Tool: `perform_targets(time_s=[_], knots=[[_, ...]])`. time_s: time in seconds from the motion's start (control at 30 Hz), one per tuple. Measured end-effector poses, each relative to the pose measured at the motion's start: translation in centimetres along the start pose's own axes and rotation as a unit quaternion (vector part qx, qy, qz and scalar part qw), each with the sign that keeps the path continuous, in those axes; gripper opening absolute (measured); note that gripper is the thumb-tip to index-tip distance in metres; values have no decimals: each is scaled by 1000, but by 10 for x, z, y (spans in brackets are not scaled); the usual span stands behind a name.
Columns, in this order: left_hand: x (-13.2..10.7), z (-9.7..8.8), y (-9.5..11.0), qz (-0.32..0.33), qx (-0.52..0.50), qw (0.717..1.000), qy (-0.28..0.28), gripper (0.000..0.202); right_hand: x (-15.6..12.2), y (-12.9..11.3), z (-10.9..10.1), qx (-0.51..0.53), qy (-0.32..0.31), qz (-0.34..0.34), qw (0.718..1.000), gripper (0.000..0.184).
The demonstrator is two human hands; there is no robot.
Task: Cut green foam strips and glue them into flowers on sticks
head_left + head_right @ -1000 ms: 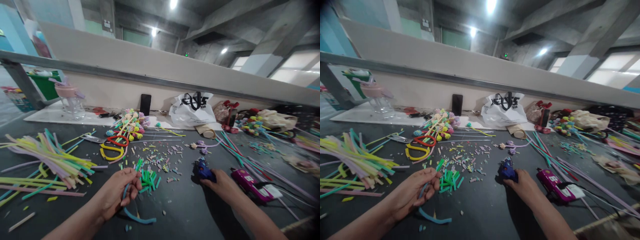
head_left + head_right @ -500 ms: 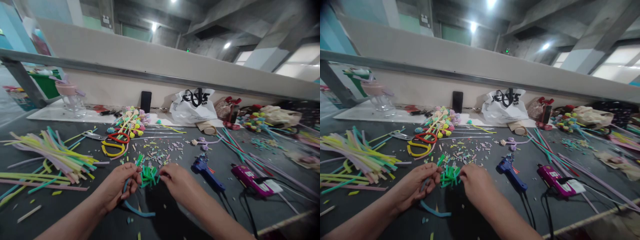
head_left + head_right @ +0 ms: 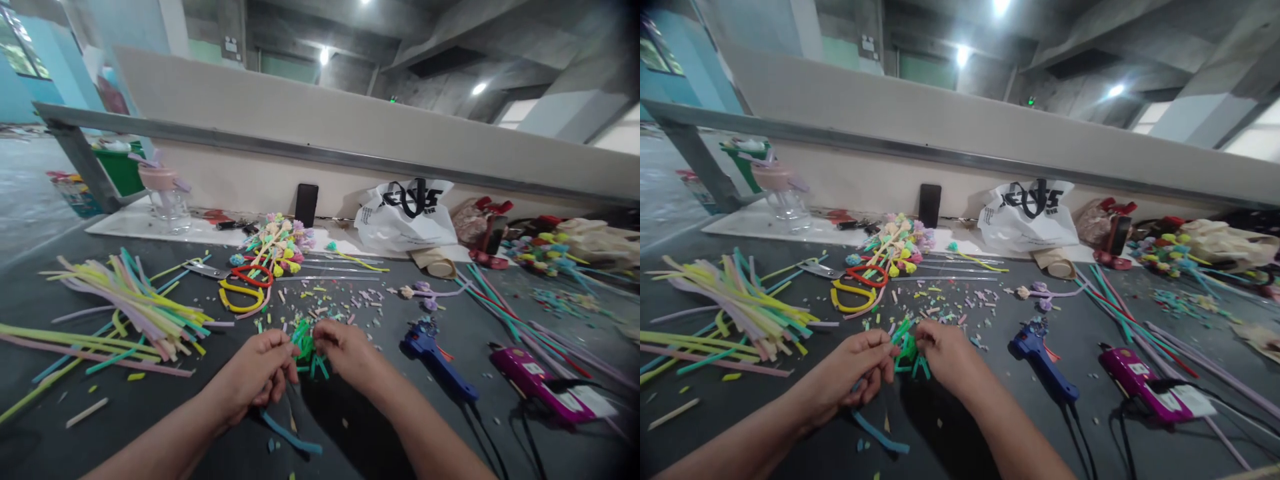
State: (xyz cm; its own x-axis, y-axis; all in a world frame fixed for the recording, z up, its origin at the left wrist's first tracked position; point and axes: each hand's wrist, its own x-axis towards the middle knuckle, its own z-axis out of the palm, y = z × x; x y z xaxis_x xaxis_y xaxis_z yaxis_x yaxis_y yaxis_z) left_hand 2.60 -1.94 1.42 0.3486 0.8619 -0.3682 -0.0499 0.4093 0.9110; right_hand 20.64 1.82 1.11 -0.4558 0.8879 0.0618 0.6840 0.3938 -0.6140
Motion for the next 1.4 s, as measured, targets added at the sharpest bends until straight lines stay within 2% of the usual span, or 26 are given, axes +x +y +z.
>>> perform_targets(time_s=[0.07,0.23,0.43,0.57,0.8,1.1,1.4], knots=[[0,1,1,-10,33,999,5,24,-1,4,-4,48,11,10,999,13],[2,0,-1,-15,102,995,17,22,-4,6,-13,131,-18,48,990,11],[1,0,-6,3,167,986,10,26,-1,10,-17,207,24,102,973,6],[-2,2,-4,-3,214,977,4,22,-4,2,-20,251,15,124,960,4],[-4,5,0,-10,238,971,0,17,-7,-19,-18,134,22,-47,990,12],[-6,4,-3,13,267,964,-4,21,-9,-17,-13,17,21,-78,997,12],[-6,2,-1,35,287,957,-14,23,-9,-18,-10,-2,27,-84,996,12]])
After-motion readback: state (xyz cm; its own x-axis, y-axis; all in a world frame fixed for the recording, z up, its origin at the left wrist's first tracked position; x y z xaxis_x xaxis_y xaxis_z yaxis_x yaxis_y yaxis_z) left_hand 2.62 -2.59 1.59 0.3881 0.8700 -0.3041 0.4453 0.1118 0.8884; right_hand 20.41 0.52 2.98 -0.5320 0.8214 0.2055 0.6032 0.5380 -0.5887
